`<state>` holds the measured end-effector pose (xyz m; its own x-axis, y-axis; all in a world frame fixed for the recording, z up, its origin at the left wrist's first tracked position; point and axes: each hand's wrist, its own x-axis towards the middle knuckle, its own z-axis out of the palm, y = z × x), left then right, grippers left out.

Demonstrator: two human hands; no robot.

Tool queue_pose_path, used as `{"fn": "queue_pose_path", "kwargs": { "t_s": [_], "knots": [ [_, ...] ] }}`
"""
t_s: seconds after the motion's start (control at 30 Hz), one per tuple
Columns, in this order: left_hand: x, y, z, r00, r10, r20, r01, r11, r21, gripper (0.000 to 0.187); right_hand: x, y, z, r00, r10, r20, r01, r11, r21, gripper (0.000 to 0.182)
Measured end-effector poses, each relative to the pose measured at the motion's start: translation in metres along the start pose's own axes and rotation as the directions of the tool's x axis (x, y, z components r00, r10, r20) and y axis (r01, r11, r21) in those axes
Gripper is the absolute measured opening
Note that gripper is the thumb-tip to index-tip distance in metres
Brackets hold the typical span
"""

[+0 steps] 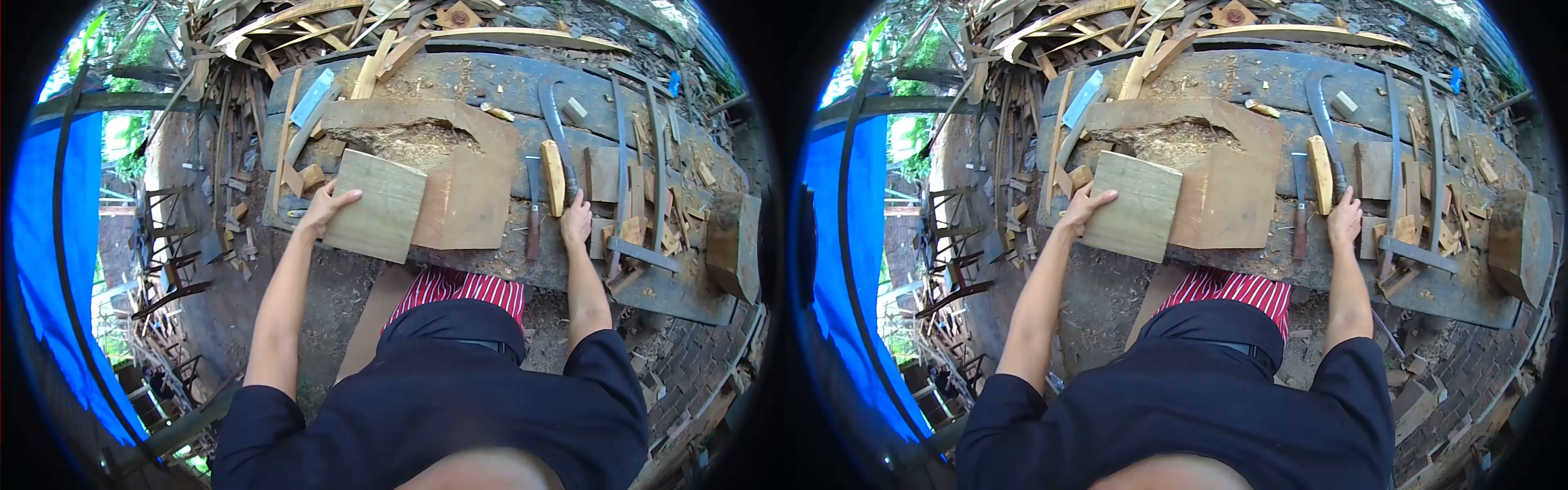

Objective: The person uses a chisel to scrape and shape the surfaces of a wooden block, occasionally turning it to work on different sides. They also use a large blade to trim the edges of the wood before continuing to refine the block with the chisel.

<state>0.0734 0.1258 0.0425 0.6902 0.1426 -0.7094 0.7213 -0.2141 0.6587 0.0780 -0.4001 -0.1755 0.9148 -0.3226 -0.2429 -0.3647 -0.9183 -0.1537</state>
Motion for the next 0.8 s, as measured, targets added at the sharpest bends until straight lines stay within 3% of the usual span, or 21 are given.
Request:
{"fn": "queue_pose_path", "kwargs": {
  "t_s": [0.1, 0.13, 0.2, 0.27, 0.33, 0.43, 0.53, 0.57, 0.63, 0.67, 0.73, 0.8],
  "knots": [
    [-0.041, 0.005, 0.014, 0.959, 0.255, -0.123, -0.261, 0.965, -0.036, 0.055, 0.003, 0.002, -0.004, 1.000, -0.020, -0.013, 0.021, 0.996, 0.086, 0.051],
    [-0.056, 0.007, 0.018, 0.958, 0.257, -0.129, -0.263, 0.964, -0.034, 0.055, -0.002, -0.008, -0.028, 1.000, 0.010, -0.025, -0.006, 0.990, 0.138, 0.050],
    [-0.088, 0.006, 0.026, 0.883, 0.351, -0.313, -0.372, 0.928, -0.008, 0.050, -0.005, -0.012, -0.039, 0.999, -0.011, -0.053, 0.023, 0.977, 0.213, 0.048],
    [-0.104, 0.008, 0.029, 0.856, 0.349, -0.382, -0.383, 0.924, -0.014, 0.046, -0.019, -0.022, -0.059, 0.996, -0.021, -0.081, 0.043, 0.958, 0.282, 0.047],
    [-0.108, 0.000, 0.023, 0.853, 0.279, -0.441, -0.301, 0.953, 0.021, 0.043, -0.046, -0.056, -0.092, 0.999, -0.047, 0.026, 0.028, 0.874, 0.485, 0.045],
    [-0.103, -0.015, 0.019, 0.822, 0.305, -0.481, -0.267, 0.952, 0.147, 0.043, -0.080, -0.096, -0.096, 0.964, -0.247, 0.099, 0.136, 0.778, 0.613, 0.044],
    [-0.102, -0.017, 0.025, 0.779, 0.364, -0.511, -0.242, 0.926, 0.291, 0.046, -0.110, -0.139, -0.118, 0.817, -0.464, 0.342, 0.165, 0.758, 0.631, 0.045],
    [-0.105, -0.009, 0.031, 0.778, 0.357, -0.517, -0.178, 0.914, 0.364, 0.048, -0.117, -0.157, -0.131, 0.810, -0.472, 0.347, 0.171, 0.757, 0.631, 0.045],
    [-0.109, 0.003, 0.046, 0.776, 0.367, -0.512, -0.202, 0.915, 0.350, 0.051, -0.126, -0.184, -0.155, 0.649, -0.619, 0.442, 0.178, 0.688, 0.703, 0.050],
    [-0.110, 0.004, 0.051, 0.776, 0.386, -0.499, -0.234, 0.911, 0.340, 0.053, -0.128, -0.187, -0.142, 0.644, -0.623, 0.445, 0.182, 0.689, 0.702, 0.050],
    [-0.105, -0.003, 0.054, 0.790, 0.402, -0.463, -0.219, 0.890, 0.399, 0.061, -0.130, -0.194, -0.114, 0.566, -0.762, 0.314, 0.299, 0.545, 0.784, 0.053],
    [-0.099, -0.004, 0.056, 0.804, 0.404, -0.435, -0.271, 0.902, 0.337, 0.070, -0.122, -0.197, -0.124, 0.516, -0.766, 0.384, 0.281, 0.575, 0.768, 0.054]
  ]
}}
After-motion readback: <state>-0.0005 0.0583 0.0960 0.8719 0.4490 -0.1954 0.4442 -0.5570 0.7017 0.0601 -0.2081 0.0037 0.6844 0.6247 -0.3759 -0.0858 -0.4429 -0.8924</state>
